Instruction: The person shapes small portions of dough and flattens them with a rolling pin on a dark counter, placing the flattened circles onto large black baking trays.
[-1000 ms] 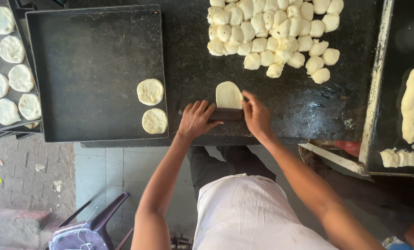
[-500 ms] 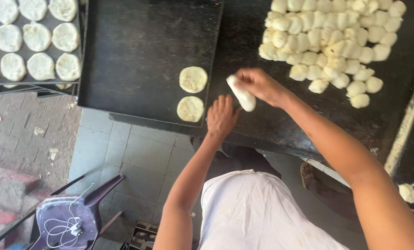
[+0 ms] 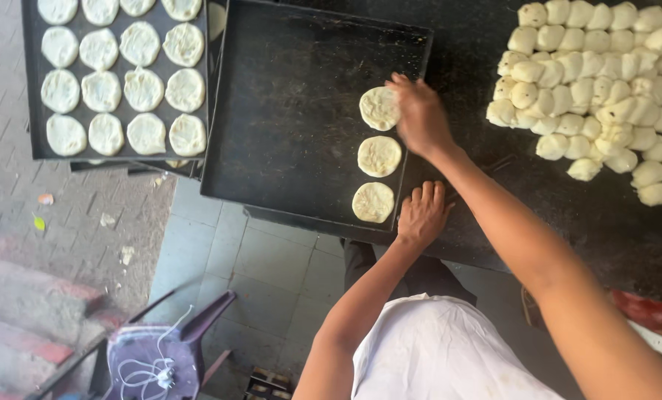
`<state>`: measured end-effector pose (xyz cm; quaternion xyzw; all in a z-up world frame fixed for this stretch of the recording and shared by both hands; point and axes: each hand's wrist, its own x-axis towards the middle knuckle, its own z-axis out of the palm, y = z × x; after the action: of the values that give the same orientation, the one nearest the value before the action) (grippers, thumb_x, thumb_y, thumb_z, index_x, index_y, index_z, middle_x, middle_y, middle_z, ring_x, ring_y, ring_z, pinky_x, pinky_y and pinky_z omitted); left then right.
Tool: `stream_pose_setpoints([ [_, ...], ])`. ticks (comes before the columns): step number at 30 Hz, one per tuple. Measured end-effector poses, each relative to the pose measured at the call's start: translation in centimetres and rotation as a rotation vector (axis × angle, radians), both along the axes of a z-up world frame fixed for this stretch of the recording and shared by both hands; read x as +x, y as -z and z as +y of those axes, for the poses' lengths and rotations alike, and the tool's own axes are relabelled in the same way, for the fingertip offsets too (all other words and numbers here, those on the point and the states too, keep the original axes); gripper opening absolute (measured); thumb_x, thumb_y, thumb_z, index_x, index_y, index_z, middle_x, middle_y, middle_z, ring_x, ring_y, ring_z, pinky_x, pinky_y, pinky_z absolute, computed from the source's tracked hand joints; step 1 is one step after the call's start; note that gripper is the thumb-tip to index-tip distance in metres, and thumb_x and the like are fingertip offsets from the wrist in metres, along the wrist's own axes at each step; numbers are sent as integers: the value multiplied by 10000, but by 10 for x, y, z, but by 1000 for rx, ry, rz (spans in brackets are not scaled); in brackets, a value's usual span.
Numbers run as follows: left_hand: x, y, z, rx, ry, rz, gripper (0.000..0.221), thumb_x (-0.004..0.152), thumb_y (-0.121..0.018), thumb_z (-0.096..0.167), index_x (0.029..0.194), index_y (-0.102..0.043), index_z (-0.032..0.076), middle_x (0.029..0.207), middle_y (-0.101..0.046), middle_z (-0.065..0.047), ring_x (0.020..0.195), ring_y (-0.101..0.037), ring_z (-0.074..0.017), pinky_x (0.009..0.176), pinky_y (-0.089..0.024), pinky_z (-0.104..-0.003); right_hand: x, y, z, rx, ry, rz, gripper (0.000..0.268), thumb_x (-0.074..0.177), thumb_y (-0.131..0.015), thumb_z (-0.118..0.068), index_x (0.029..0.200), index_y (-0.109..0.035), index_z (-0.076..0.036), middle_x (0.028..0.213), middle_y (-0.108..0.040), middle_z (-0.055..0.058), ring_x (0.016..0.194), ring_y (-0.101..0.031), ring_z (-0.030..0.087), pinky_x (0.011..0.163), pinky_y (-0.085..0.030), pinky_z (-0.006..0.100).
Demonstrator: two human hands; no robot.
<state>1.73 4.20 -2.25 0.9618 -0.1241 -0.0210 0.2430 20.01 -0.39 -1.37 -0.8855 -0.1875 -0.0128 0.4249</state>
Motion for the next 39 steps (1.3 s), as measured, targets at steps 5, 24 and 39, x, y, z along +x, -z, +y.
stream_pose_setpoints([
  [5,8,4,-5,-54,24,-60,593,845,-710,420,1224,-550,-7,1081,-581,-136,933,-647,-311,722,-565,-448,-14,-10,21,-590,-264,-339,792,900,-596,-463,1450,-425,81,1510,-408,329,1382,-444,490,1115,-228,677],
  [24,11,-22,-37,106,-179,-74,511,1022,-637,391,1266,-537,-46,1032,-580,-173,860,-675,-319,612,-578,-409,-161,0,-251,-231,234,-187,366,1050,-546,9,1414,-575,-29,1477,-613,183,1472,-497,323,1286,-294,495],
  [39,13,-16,-44,188,-173,-106,521,1034,-630,385,1299,-519,-51,1051,-579,-160,850,-675,-274,569,-564,-362,-151,0,-228,-482,-97,-165,623,908,-623,-49,1524,-525,-64,1609,-477,109,1510,-409,359,1200,-358,457],
])
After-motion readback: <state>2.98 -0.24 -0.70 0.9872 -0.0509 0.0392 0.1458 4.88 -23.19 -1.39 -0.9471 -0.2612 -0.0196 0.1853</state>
